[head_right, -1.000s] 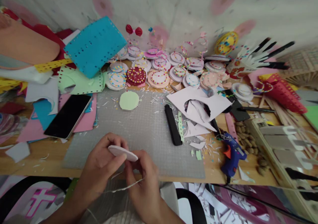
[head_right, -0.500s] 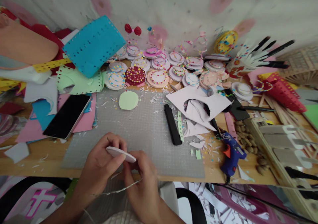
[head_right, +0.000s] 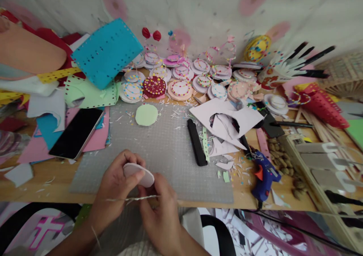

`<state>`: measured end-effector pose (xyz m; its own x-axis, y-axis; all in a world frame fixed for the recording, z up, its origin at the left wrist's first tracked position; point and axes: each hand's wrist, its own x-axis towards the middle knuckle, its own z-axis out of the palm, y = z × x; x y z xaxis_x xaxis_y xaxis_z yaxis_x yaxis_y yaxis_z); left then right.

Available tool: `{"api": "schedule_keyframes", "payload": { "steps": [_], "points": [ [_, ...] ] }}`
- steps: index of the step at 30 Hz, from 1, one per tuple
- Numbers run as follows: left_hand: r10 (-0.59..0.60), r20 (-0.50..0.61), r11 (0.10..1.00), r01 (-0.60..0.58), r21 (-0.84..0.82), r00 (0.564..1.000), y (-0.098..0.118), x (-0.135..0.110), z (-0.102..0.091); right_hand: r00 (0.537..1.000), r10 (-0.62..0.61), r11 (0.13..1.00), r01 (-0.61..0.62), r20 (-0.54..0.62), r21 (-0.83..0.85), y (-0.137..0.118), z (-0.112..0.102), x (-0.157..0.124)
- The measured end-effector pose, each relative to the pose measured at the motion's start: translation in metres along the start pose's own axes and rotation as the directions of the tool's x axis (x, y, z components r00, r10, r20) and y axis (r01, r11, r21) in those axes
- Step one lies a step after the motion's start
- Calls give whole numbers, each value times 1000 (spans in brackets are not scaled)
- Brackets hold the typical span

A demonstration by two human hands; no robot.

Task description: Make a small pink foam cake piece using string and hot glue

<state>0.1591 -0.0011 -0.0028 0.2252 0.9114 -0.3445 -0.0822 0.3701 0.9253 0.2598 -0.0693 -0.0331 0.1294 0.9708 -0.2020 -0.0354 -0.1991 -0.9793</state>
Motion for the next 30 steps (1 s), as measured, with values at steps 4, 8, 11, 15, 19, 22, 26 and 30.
{"api": "schedule_keyframes", "payload": {
  "steps": [4, 8, 11, 15, 19, 22, 26, 30],
  "points": [
    [-69, 27, 995, 67, 73, 997, 2, 4, -3, 995, 96, 974, -93, -3, 208, -6, -1, 7],
    [-37, 70, 986, 25, 164, 997, 8, 5, -11, 960, 260, 888, -281, 108, 365, -15, -7, 14],
    [-1, 39, 984, -6, 179, 999, 11, 2, -15, 936, 302, 827, -351, 179, 440, -15, -11, 15],
    [58, -72, 979, -43, 201, 996, 15, -4, -12, 939, 291, 801, -343, 183, 491, -9, -11, 13],
    [158, -158, 957, -112, 269, 975, 19, -8, -7, 947, 272, 814, -321, 171, 484, -9, -10, 10],
    [267, -87, 901, -217, 375, 960, 20, -8, -10, 953, 262, 834, -303, 153, 460, -12, -10, 10],
    [286, -28, 877, -250, 410, 958, 19, -6, -15, 956, 252, 846, -293, 151, 446, -14, -11, 12],
    [241, -65, 919, -206, 336, 968, 18, -4, -17, 944, 297, 841, -330, 144, 428, -13, -11, 13]
  ]
}}
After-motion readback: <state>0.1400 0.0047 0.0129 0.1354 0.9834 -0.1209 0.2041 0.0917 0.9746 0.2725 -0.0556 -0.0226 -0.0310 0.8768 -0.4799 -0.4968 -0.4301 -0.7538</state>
